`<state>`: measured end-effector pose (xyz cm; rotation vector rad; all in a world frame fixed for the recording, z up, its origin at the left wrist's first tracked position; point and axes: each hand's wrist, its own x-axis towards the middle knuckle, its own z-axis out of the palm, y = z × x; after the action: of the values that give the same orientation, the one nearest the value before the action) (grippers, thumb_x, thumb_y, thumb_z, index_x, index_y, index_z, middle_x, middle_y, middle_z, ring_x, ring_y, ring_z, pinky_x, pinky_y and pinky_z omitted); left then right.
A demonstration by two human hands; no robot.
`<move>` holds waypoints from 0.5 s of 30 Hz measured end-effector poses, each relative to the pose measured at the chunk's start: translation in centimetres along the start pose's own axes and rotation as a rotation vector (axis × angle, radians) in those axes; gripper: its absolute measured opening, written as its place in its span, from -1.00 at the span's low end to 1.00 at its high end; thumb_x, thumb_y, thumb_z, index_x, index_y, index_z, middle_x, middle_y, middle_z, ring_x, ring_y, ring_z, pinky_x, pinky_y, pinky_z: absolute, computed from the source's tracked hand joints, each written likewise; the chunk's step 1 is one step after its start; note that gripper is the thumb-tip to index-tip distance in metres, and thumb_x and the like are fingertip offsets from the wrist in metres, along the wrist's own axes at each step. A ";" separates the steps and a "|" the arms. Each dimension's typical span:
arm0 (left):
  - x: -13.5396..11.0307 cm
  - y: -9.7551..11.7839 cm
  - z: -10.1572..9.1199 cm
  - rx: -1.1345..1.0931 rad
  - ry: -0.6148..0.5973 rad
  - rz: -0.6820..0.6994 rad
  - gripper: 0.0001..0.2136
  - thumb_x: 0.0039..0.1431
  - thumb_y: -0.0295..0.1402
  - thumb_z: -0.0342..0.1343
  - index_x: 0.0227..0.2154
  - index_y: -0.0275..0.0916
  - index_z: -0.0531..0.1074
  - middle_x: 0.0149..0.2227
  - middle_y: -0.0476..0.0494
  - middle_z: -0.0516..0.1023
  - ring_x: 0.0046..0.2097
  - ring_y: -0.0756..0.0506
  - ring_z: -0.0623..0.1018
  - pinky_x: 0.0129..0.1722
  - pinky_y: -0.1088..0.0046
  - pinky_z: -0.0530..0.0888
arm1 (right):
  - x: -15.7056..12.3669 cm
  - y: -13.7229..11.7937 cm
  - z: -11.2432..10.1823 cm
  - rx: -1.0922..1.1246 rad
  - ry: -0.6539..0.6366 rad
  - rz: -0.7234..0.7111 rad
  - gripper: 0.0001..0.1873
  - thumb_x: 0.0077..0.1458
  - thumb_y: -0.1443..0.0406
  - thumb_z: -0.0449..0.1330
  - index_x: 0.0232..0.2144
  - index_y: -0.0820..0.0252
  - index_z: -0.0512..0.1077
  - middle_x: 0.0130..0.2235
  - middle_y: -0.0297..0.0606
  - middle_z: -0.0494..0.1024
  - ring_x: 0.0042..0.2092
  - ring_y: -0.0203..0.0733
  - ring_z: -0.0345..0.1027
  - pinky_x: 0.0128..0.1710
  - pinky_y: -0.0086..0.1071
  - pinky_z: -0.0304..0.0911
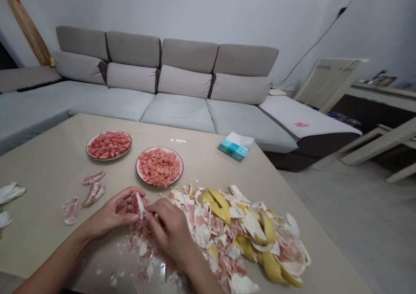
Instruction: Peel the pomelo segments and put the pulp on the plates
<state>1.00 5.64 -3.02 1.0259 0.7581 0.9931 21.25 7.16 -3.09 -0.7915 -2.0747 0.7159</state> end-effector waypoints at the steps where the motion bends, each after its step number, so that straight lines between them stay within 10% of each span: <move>1: 0.0 0.0 0.2 0.002 -0.003 -0.006 -0.58 0.03 -0.37 0.29 -0.03 -0.16 0.36 -0.11 -0.16 0.48 -0.10 -0.13 0.47 -0.11 0.36 0.38 | -0.1 0.0 0.1 -0.021 -0.001 -0.050 -0.88 0.21 0.39 0.09 -0.27 0.14 0.43 -0.34 -0.24 0.49 -0.30 -0.19 0.35 -0.29 -0.35 0.23; 10: -0.2 -0.1 2.0 -0.073 0.053 -0.121 -0.70 0.09 -0.31 0.24 -0.11 -0.17 0.37 -0.31 -0.03 0.39 -0.35 -0.01 0.45 -0.34 0.46 0.41 | -1.1 0.5 2.1 -0.208 0.124 -0.226 -0.81 0.15 0.47 0.06 -0.23 0.17 0.39 -0.41 -0.19 0.50 -0.39 -0.15 0.35 -0.42 -0.33 0.23; 15: -0.2 0.1 1.2 -0.029 0.113 -0.128 -0.72 0.09 -0.32 0.24 -0.13 -0.19 0.38 -0.36 0.00 0.37 -0.36 0.01 0.41 -0.39 0.51 0.40 | -0.4 0.8 -0.5 -0.240 0.488 -0.008 -0.89 0.16 0.42 0.10 -0.39 0.14 0.35 -0.46 -0.29 0.40 -0.44 -0.22 0.25 -0.43 -0.36 0.16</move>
<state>1.89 5.05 -2.52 0.8904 0.8894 0.9543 22.05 7.53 -3.58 -0.9784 -1.7290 0.2332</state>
